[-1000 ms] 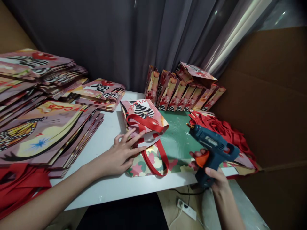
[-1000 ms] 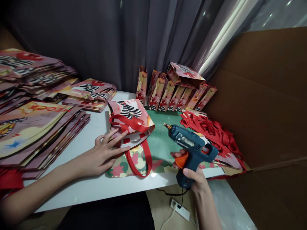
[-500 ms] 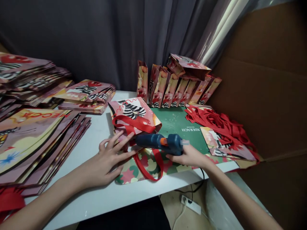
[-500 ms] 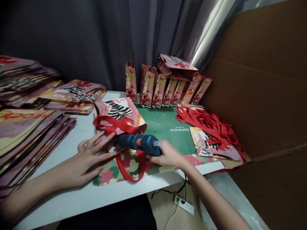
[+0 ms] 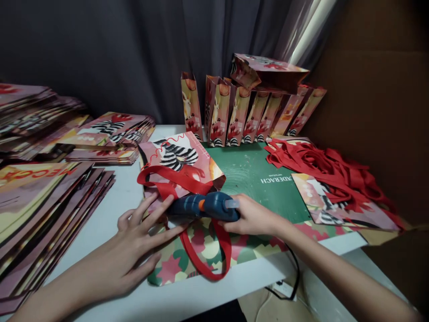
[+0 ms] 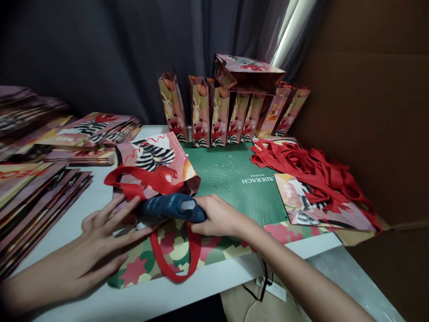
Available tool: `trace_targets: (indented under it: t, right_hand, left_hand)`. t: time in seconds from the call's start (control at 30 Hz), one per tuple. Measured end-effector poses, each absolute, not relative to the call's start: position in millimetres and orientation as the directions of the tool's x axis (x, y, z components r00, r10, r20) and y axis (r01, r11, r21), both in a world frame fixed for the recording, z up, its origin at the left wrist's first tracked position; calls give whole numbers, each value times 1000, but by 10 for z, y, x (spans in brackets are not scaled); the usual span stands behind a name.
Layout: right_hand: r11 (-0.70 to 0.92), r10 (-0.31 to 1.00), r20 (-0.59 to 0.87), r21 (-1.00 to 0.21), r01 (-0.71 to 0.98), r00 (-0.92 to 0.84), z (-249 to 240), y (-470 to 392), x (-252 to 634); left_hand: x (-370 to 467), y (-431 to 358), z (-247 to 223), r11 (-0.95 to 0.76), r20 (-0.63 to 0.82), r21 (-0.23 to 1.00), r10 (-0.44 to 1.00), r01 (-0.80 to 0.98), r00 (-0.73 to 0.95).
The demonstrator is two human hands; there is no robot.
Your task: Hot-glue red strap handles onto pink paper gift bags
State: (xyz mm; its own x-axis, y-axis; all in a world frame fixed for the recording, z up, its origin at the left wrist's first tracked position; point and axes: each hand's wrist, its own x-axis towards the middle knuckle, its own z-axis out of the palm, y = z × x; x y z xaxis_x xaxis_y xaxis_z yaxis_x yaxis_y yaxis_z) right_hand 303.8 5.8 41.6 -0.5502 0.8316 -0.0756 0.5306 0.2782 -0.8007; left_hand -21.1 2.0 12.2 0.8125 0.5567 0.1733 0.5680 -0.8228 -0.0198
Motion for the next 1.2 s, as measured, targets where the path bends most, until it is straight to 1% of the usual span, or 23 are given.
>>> trace_targets:
  t: [0.17, 0.3, 0.53, 0.73, 0.9, 1.1, 1.2]
  right_hand:
    - [266, 834, -104, -785, 559, -542, 428, 86, 3007]
    - [264, 822, -108, -798, 541, -560, 416, 94, 2990]
    - [274, 828, -101, -785, 555, -551, 406, 94, 2970]
    - [297, 829, -80, -776, 556, -554, 446, 77, 2996]
    - [286, 846, -109, -734, 616, -522, 456, 61, 3103]
    - [267, 865, -138, -688, 675, -483, 513, 44, 3204]
    - [251, 871, -163, -663, 705, -463, 571, 33, 3229]
  left_hand:
    - [-189, -5, 151, -833, 175, -40, 539, 553, 824]
    - [-174, -15, 165, -829, 161, -60, 542, 556, 825]
    - [-179, -27, 143, -824, 163, -34, 554, 566, 817]
    - [-189, -16, 136, -809, 122, 5, 584, 588, 803]
    - [-159, -17, 176, -809, 105, 51, 588, 586, 802]
    - [-155, -33, 170, -791, 77, 59, 611, 609, 788]
    - [-178, -35, 145, -799, 88, 74, 602, 597, 794]
